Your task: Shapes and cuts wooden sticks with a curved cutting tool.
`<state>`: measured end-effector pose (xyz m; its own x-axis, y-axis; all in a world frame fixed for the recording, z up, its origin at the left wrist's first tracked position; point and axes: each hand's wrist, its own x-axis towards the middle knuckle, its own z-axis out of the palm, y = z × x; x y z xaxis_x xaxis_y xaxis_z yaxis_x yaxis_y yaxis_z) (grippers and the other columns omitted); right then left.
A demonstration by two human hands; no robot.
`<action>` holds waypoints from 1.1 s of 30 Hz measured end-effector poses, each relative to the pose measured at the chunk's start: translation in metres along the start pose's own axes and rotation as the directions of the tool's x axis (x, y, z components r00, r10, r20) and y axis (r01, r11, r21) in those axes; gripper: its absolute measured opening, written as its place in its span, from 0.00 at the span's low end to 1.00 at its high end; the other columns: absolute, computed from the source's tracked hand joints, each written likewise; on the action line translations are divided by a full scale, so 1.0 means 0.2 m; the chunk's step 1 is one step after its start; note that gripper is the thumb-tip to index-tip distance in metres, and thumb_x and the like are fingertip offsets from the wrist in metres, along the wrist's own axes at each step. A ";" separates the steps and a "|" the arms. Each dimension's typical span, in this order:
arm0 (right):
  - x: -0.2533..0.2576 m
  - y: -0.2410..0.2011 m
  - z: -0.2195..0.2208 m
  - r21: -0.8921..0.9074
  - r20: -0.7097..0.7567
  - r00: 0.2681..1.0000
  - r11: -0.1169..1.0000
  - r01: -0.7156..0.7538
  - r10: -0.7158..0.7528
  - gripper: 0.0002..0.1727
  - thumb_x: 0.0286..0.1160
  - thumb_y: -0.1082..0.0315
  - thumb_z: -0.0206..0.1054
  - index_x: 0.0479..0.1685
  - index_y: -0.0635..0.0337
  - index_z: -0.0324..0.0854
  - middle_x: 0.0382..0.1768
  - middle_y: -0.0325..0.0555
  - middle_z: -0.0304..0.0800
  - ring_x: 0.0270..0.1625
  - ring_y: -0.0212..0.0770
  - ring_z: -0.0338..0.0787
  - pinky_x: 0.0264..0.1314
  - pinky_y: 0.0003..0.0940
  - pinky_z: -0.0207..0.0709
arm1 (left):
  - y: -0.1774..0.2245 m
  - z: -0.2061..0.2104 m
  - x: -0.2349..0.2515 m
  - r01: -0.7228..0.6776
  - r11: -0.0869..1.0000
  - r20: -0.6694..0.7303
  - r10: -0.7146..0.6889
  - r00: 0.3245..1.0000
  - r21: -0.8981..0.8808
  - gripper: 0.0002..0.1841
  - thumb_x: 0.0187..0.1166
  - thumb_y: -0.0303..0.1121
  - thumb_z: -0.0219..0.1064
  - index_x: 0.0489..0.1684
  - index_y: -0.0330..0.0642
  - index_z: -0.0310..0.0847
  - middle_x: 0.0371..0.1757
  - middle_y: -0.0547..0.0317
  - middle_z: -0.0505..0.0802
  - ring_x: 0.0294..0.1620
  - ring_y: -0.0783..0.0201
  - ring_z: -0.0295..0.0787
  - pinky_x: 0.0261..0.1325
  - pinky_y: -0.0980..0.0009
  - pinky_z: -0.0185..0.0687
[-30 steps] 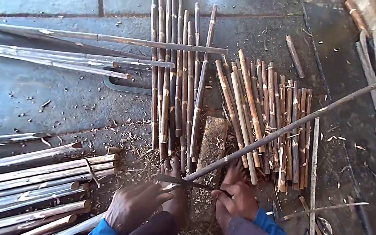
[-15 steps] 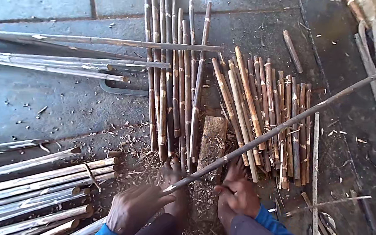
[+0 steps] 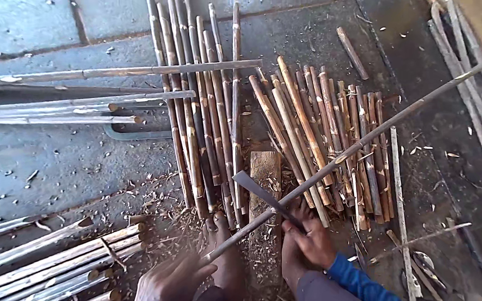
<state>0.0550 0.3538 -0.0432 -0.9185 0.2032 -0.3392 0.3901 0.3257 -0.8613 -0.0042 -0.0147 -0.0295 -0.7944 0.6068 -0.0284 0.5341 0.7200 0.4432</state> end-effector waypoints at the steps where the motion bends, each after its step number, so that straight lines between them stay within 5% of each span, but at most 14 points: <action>1: 0.02 -0.01 -0.04 0.046 -0.090 0.996 0.999 -0.022 0.026 0.28 0.81 0.39 0.64 0.27 0.54 0.88 0.17 0.37 0.83 0.20 0.34 0.83 0.25 0.40 0.82 | 0.00 0.00 0.00 0.005 1.000 0.011 -0.005 1.000 -0.004 0.32 0.83 0.66 0.58 0.27 0.42 0.82 0.17 0.52 0.85 0.17 0.54 0.84 0.18 0.55 0.76; 3: 0.02 -0.02 -0.06 0.161 -0.123 0.988 0.984 -0.070 0.090 0.27 0.83 0.45 0.64 0.26 0.60 0.82 0.13 0.40 0.75 0.14 0.36 0.76 0.19 0.38 0.78 | 0.01 -0.02 -0.01 0.024 1.000 -0.013 -0.023 1.000 0.009 0.33 0.84 0.66 0.56 0.26 0.43 0.82 0.16 0.54 0.84 0.15 0.56 0.82 0.16 0.57 0.74; 6: -0.05 0.02 0.03 -0.107 0.106 0.994 0.994 0.032 -0.021 0.33 0.79 0.33 0.62 0.25 0.55 0.87 0.15 0.39 0.80 0.20 0.37 0.81 0.28 0.46 0.78 | 0.00 -0.03 0.02 0.020 1.000 -0.006 -0.020 1.000 -0.004 0.33 0.85 0.65 0.54 0.26 0.43 0.82 0.15 0.54 0.83 0.14 0.57 0.82 0.16 0.58 0.73; 8: -0.02 0.00 0.00 -0.002 0.002 0.999 0.999 -0.032 0.032 0.27 0.81 0.40 0.64 0.30 0.55 0.89 0.19 0.37 0.85 0.23 0.35 0.85 0.30 0.43 0.84 | -0.01 -0.04 0.03 0.006 1.000 0.015 -0.005 1.000 -0.028 0.33 0.87 0.64 0.53 0.27 0.41 0.83 0.15 0.53 0.84 0.14 0.57 0.82 0.16 0.58 0.74; 10: 0.01 -0.03 0.00 0.182 -0.120 0.984 0.977 -0.106 0.129 0.24 0.82 0.48 0.64 0.27 0.60 0.82 0.14 0.41 0.76 0.15 0.37 0.77 0.19 0.39 0.77 | 0.00 -0.04 0.02 0.009 0.999 -0.004 -0.009 1.000 -0.031 0.33 0.88 0.64 0.49 0.27 0.43 0.83 0.15 0.55 0.83 0.13 0.59 0.81 0.15 0.60 0.73; 13: -0.04 -0.01 0.05 -0.198 0.190 0.981 0.977 0.084 -0.046 0.32 0.83 0.35 0.58 0.31 0.54 0.91 0.21 0.44 0.88 0.29 0.44 0.91 0.37 0.55 0.86 | -0.01 -0.05 0.04 0.000 0.999 0.016 0.001 1.000 -0.045 0.34 0.89 0.63 0.47 0.27 0.43 0.83 0.14 0.55 0.83 0.12 0.59 0.81 0.14 0.60 0.73; 15: 0.00 -0.03 0.01 -0.113 0.112 0.994 0.993 0.030 -0.017 0.28 0.81 0.38 0.63 0.30 0.53 0.91 0.21 0.40 0.87 0.27 0.39 0.89 0.36 0.49 0.86 | -0.02 -0.05 0.06 0.001 0.998 0.034 0.001 0.999 -0.069 0.35 0.90 0.63 0.46 0.27 0.42 0.83 0.13 0.55 0.83 0.12 0.59 0.80 0.14 0.59 0.73; 17: 0.05 -0.06 -0.03 0.149 -0.086 0.992 0.985 -0.081 0.094 0.23 0.80 0.46 0.67 0.27 0.57 0.83 0.15 0.38 0.77 0.16 0.35 0.77 0.21 0.38 0.78 | -0.03 -0.04 0.06 0.016 0.996 0.019 -0.014 1.000 -0.088 0.35 0.89 0.64 0.45 0.26 0.44 0.83 0.12 0.57 0.82 0.11 0.61 0.79 0.13 0.61 0.72; 19: 0.03 -0.06 0.00 -0.058 0.041 0.998 0.997 -0.041 0.044 0.24 0.80 0.44 0.65 0.30 0.55 0.88 0.20 0.40 0.85 0.25 0.39 0.87 0.31 0.45 0.86 | -0.03 -0.04 0.06 0.017 0.994 0.026 -0.014 1.000 -0.109 0.34 0.89 0.64 0.45 0.28 0.45 0.84 0.13 0.58 0.83 0.11 0.62 0.80 0.14 0.61 0.73; 21: -0.02 -0.06 0.03 -0.257 0.236 0.972 0.964 0.063 0.000 0.31 0.80 0.33 0.59 0.33 0.52 0.90 0.24 0.44 0.89 0.32 0.46 0.91 0.40 0.58 0.84 | -0.03 -0.06 0.07 0.023 0.990 0.030 -0.019 0.999 -0.136 0.31 0.87 0.63 0.53 0.31 0.45 0.87 0.15 0.57 0.85 0.13 0.63 0.81 0.16 0.61 0.75; 25: 0.04 -0.05 0.01 0.122 -0.062 0.994 0.989 -0.078 0.086 0.25 0.82 0.43 0.64 0.27 0.57 0.82 0.14 0.39 0.77 0.15 0.36 0.77 0.19 0.38 0.77 | 0.03 -0.03 0.06 0.107 0.987 -0.147 -0.123 0.981 -0.118 0.29 0.70 0.67 0.72 0.24 0.46 0.86 0.16 0.62 0.84 0.14 0.68 0.78 0.18 0.66 0.75; 29: -0.02 -0.06 0.03 -0.220 0.175 0.984 0.975 0.031 0.008 0.32 0.79 0.33 0.61 0.27 0.53 0.89 0.21 0.41 0.86 0.28 0.42 0.88 0.35 0.53 0.84 | 0.06 0.03 0.06 0.154 0.982 -0.193 -0.173 0.966 -0.108 0.30 0.64 0.67 0.76 0.22 0.45 0.85 0.17 0.60 0.85 0.15 0.67 0.79 0.19 0.65 0.75; 32: 0.04 -0.09 -0.04 0.086 -0.051 0.988 0.987 -0.139 0.144 0.27 0.79 0.40 0.66 0.25 0.56 0.81 0.13 0.39 0.75 0.13 0.36 0.76 0.17 0.38 0.76 | 0.10 0.06 0.04 0.248 0.964 -0.238 -0.263 0.935 -0.094 0.30 0.59 0.68 0.78 0.21 0.47 0.84 0.18 0.63 0.83 0.16 0.67 0.77 0.19 0.63 0.73; 33: 0.03 -0.08 -0.04 0.018 -0.013 0.993 0.993 -0.118 0.118 0.28 0.80 0.38 0.64 0.25 0.55 0.83 0.14 0.40 0.78 0.15 0.38 0.80 0.20 0.41 0.80 | 0.11 0.06 0.03 0.271 0.959 -0.254 -0.284 0.925 -0.086 0.30 0.58 0.69 0.78 0.21 0.48 0.83 0.18 0.64 0.83 0.16 0.68 0.76 0.19 0.63 0.73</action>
<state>0.0432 0.3564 -0.0285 -0.8649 0.2521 -0.4340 0.4947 0.2824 -0.8219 0.0063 0.0097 -0.0314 -0.9597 0.2708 0.0753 0.2717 0.8255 0.4946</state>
